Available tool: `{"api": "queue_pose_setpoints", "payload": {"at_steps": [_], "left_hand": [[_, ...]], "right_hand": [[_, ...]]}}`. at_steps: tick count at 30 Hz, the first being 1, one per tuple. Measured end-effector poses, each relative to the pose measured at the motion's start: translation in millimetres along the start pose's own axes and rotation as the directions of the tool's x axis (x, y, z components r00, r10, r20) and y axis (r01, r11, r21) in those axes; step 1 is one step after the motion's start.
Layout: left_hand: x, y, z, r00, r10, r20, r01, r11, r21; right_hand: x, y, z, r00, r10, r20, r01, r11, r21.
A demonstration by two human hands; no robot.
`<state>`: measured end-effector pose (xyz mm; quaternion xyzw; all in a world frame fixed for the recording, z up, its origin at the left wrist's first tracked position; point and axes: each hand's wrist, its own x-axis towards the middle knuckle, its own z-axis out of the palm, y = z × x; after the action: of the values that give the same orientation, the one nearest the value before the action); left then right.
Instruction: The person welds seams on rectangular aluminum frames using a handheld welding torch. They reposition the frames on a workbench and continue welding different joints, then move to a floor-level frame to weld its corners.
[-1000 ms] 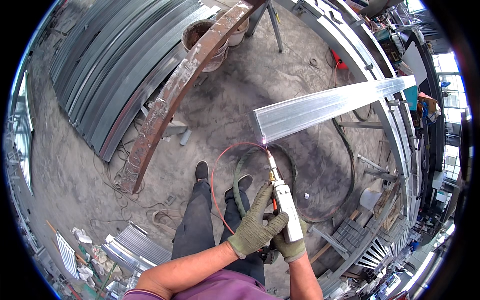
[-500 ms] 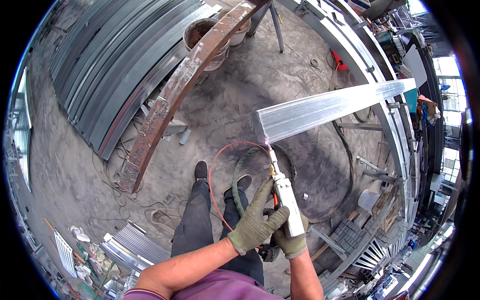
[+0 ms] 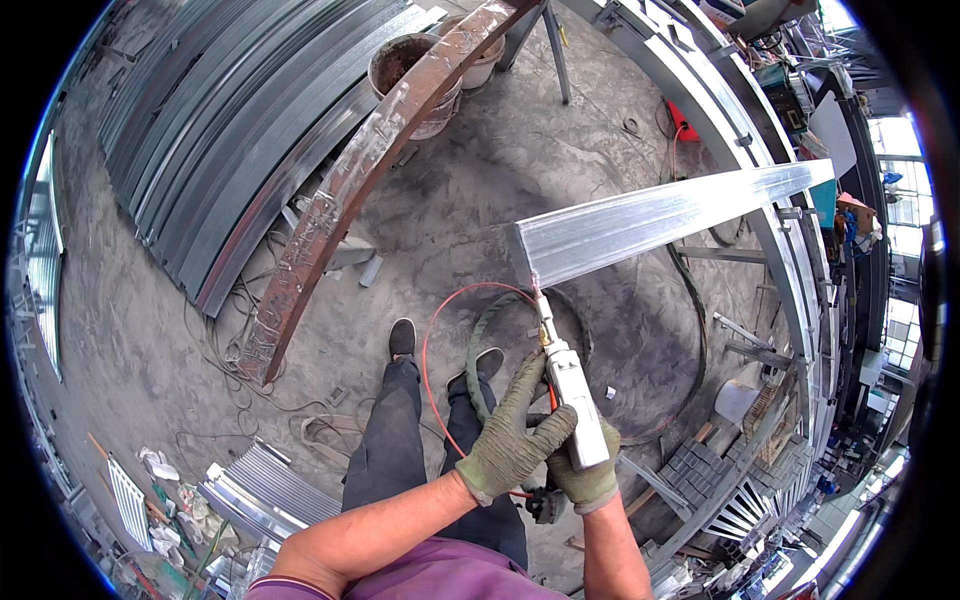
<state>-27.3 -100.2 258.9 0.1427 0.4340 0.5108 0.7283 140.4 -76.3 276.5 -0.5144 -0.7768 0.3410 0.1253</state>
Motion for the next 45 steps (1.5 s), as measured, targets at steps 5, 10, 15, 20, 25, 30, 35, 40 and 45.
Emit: {"api": "queue_pose_setpoints", "payload": {"at_steps": [5, 10, 15, 20, 25, 30, 35, 40, 45], "left_hand": [[1, 1, 1, 1.000, -0.025, 0.005, 0.024, 1.000, 0.008], [1, 1, 2, 1.000, 0.002, -0.010, -0.001, 0.999, 0.043], [1, 1, -1, 0.999, -0.037, 0.017, 0.036, 0.999, 0.035], [2, 2, 0, 1.000, -0.021, 0.006, 0.021, 0.999, 0.045], [-2, 12, 6, 1.000, 0.003, 0.003, -0.004, 0.985, 0.170], [-11, 13, 17, 0.998, 0.063, 0.016, -0.065, 0.962, 0.266], [-12, 5, 15, 1.000, -0.010, 0.002, 0.010, 0.986, 0.169], [-13, 0, 10, 1.000, -0.007, 0.002, 0.007, 0.987, 0.158], [-26, 3, 6, 1.000, 0.004, 0.031, -0.013, 0.955, 0.298]], "right_hand": [[4, -4, -6, 0.999, 0.031, 0.034, -0.031, 1.000, -0.006], [6, -3, -10, 0.999, 0.004, 0.052, -0.001, 0.998, -0.058], [8, 1, -5, 0.998, -0.058, -0.015, 0.057, 0.998, -0.038], [11, -7, -8, 0.999, 0.031, 0.019, -0.030, 0.999, -0.041], [7, -9, -9, 1.000, 0.003, -0.014, -0.003, 0.999, -0.033], [-9, -15, -3, 0.973, 0.222, -0.058, -0.195, 0.934, 0.298], [-11, -6, -7, 0.999, 0.025, -0.030, -0.025, 1.000, 0.006], [-11, -5, -3, 0.998, 0.053, -0.034, -0.052, 0.998, 0.026], [-14, -11, -14, 0.975, 0.201, -0.098, -0.184, 0.970, 0.158]]}}
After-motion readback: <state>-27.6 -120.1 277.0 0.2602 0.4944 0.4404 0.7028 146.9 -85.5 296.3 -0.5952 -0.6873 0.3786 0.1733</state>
